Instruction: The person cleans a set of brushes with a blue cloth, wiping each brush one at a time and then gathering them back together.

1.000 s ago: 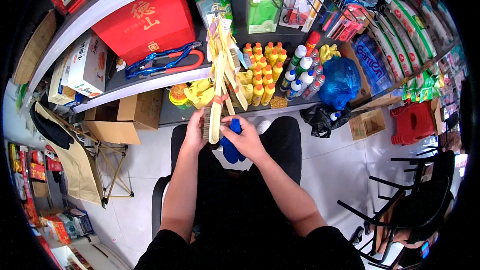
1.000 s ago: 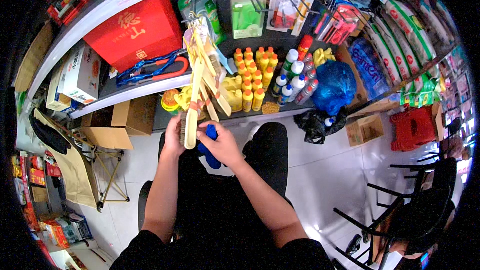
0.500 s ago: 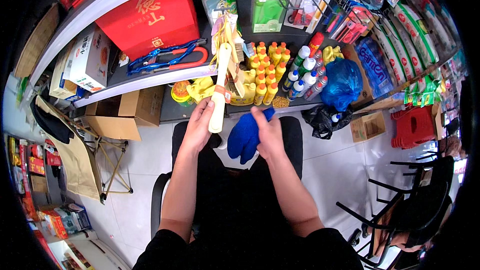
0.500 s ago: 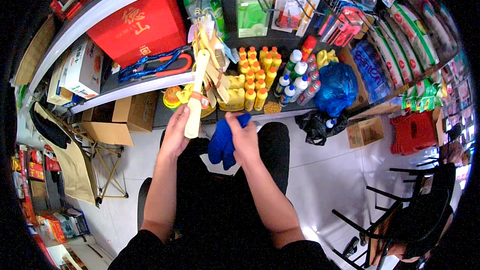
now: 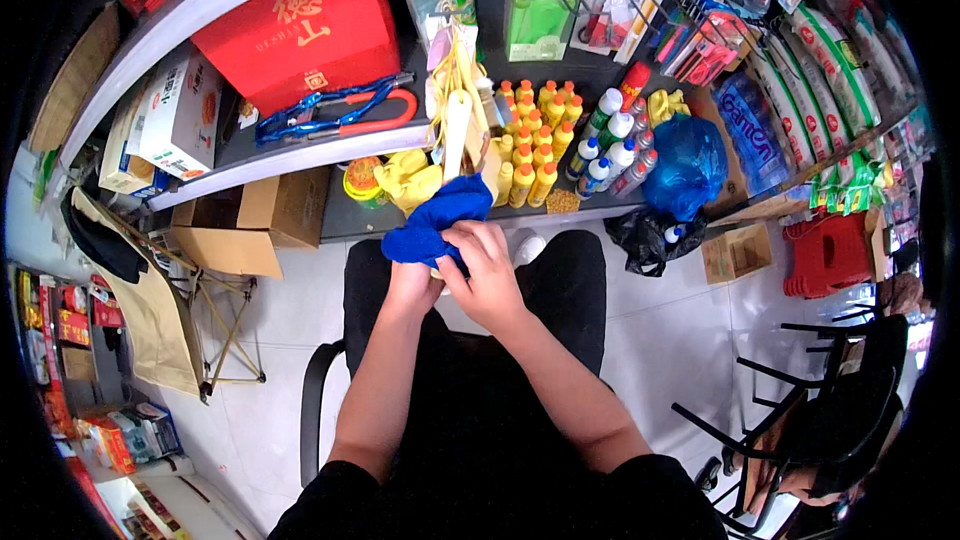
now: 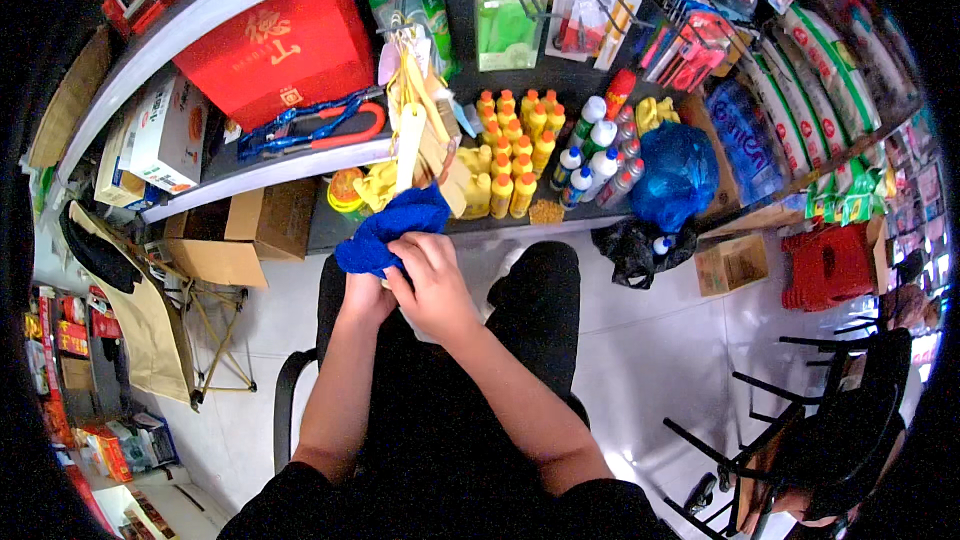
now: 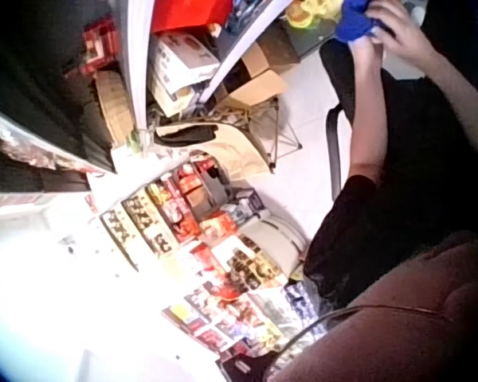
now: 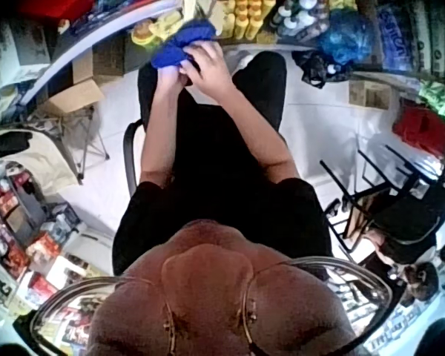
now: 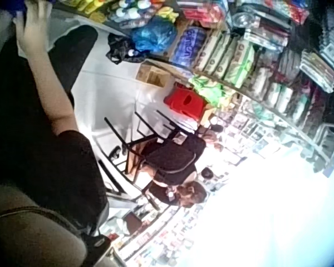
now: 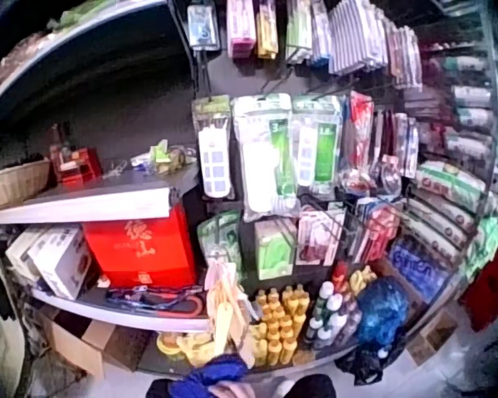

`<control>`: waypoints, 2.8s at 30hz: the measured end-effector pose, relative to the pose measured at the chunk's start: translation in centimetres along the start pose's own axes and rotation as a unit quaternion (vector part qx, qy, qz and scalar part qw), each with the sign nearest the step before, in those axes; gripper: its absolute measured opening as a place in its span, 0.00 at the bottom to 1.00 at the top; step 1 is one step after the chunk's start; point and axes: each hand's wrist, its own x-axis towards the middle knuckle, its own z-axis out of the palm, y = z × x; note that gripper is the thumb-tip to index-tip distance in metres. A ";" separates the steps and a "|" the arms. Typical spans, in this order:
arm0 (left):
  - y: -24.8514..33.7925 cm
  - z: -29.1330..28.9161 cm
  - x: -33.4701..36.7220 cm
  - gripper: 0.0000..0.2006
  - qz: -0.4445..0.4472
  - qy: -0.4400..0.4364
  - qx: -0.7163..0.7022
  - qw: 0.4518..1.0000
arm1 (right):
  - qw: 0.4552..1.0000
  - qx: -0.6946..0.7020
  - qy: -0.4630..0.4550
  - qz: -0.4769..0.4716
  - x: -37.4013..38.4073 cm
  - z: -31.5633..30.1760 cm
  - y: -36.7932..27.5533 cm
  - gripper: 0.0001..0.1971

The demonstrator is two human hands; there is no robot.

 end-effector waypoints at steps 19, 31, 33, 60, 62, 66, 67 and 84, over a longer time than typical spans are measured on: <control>-0.4 0.1 0.0 0.16 0.003 0.101 -0.014 0.995 | 0.998 -0.043 -0.002 0.051 -1.4 0.5 -1.0 0.18; 0.1 -0.4 0.3 0.17 -0.014 0.113 -0.055 0.992 | 0.994 0.007 0.043 0.104 0.6 1.8 -0.1 0.18; 0.3 -1.1 0.2 0.16 -0.029 0.118 -0.012 0.993 | 0.993 0.031 0.022 0.115 -0.9 1.9 -1.0 0.17; 0.0 0.6 0.8 0.15 -0.013 0.066 -0.046 0.997 | 0.982 0.054 0.094 0.156 5.9 2.1 1.6 0.17; 0.1 0.0 1.2 0.15 0.018 0.050 -0.038 0.998 | 0.979 0.069 0.090 0.172 6.1 2.4 1.2 0.17; 0.5 1.0 1.5 0.14 0.020 0.081 -0.032 0.996 | 0.983 0.056 0.074 0.161 4.0 2.0 0.7 0.17; 0.4 0.6 1.6 0.14 0.016 0.112 -0.030 0.993 | 0.984 0.059 0.071 0.154 3.2 1.9 0.5 0.17; 0.5 0.2 1.9 0.16 0.017 0.072 -0.039 0.997 | 0.970 0.087 0.127 0.190 7.0 3.4 1.6 0.20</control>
